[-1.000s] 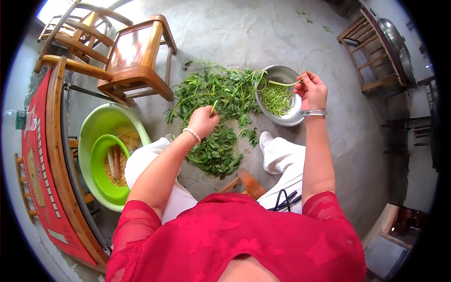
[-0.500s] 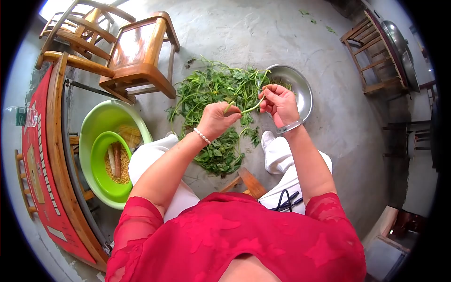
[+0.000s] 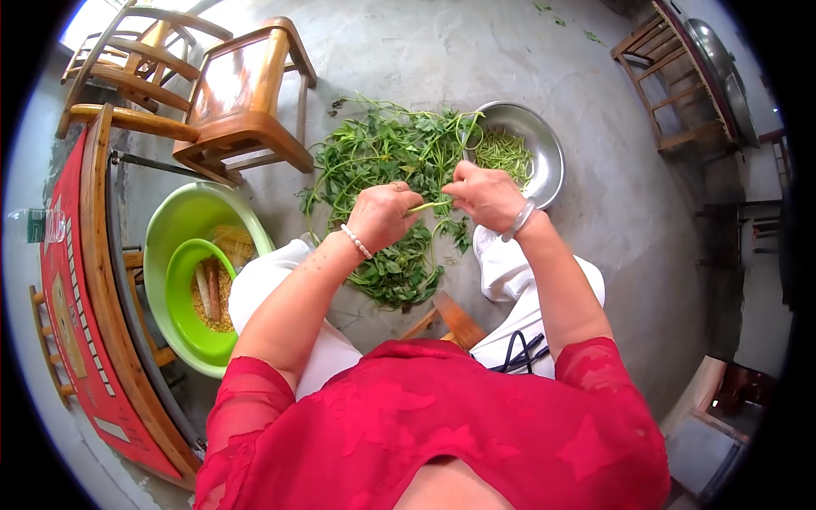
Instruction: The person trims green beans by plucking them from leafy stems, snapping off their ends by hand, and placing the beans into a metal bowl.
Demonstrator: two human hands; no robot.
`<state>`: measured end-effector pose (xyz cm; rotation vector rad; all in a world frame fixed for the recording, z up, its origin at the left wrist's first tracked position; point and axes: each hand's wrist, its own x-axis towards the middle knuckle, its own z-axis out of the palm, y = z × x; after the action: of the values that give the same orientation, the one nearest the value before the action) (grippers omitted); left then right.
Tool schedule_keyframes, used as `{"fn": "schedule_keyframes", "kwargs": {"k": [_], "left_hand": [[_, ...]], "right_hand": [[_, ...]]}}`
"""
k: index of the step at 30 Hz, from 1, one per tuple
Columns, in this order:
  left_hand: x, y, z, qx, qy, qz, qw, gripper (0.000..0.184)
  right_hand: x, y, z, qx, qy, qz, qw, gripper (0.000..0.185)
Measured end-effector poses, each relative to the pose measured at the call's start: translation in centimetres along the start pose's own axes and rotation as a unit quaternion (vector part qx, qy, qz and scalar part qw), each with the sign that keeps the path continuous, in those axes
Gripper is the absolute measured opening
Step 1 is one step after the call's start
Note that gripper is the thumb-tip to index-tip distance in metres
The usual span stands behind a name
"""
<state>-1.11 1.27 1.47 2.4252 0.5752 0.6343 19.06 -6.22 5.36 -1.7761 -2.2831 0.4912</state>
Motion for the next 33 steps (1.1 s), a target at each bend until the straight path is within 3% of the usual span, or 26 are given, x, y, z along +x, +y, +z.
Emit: {"fn": "schedule_keyframes", "kwargs": {"k": [3,6,7,10,11,17,19,22,29,31,33], "left_hand": [[0.1,-0.1,0.0,0.006,0.014,-0.005,1.0,0.009],[0.0,-0.5,0.1,-0.005,0.026,-0.024,0.999,0.009],[0.0,-0.5,0.2,-0.013,0.028,-0.031,0.999,0.009],[0.2,-0.4,0.2,-0.062,0.013,-0.064,0.996,0.009],[0.3,-0.2,0.2,-0.08,0.003,-0.075,0.994,0.01],[0.5,0.6,0.7,-0.186,-0.027,-0.156,0.97,0.012],[0.7,0.9,0.3,-0.218,-0.036,-0.196,0.955,0.012],[0.6,0.8,0.5,-0.246,-0.041,-0.218,0.943,0.012],[0.5,1.0,0.5,-0.248,-0.052,-0.244,0.936,0.011],[0.4,1.0,0.8,-0.252,-0.056,-0.258,0.931,0.011],[0.6,1.2,1.0,-0.28,-0.053,-0.29,0.914,0.012]], "right_hand": [[0.2,0.3,1.0,0.009,-0.006,0.023,1.0,0.014],[0.8,1.2,1.3,0.146,0.049,0.032,0.988,0.012],[0.8,1.0,1.1,0.29,0.03,0.113,0.95,0.012],[0.9,0.5,0.3,0.516,0.0,0.239,0.823,0.011],[0.9,0.5,0.2,0.557,0.017,0.232,0.797,0.01],[1.2,0.2,0.8,0.674,0.07,0.269,0.685,0.012],[1.1,0.3,0.4,0.676,0.106,0.271,0.677,0.012],[1.0,1.2,-0.6,0.666,0.165,0.268,0.677,0.01],[-0.9,6.5,-3.7,0.456,0.35,0.28,0.769,0.015],[-1.5,7.8,-4.1,0.21,0.394,0.318,0.836,0.022],[-1.9,7.6,-4.7,0.034,0.398,0.382,0.834,0.025]]}}
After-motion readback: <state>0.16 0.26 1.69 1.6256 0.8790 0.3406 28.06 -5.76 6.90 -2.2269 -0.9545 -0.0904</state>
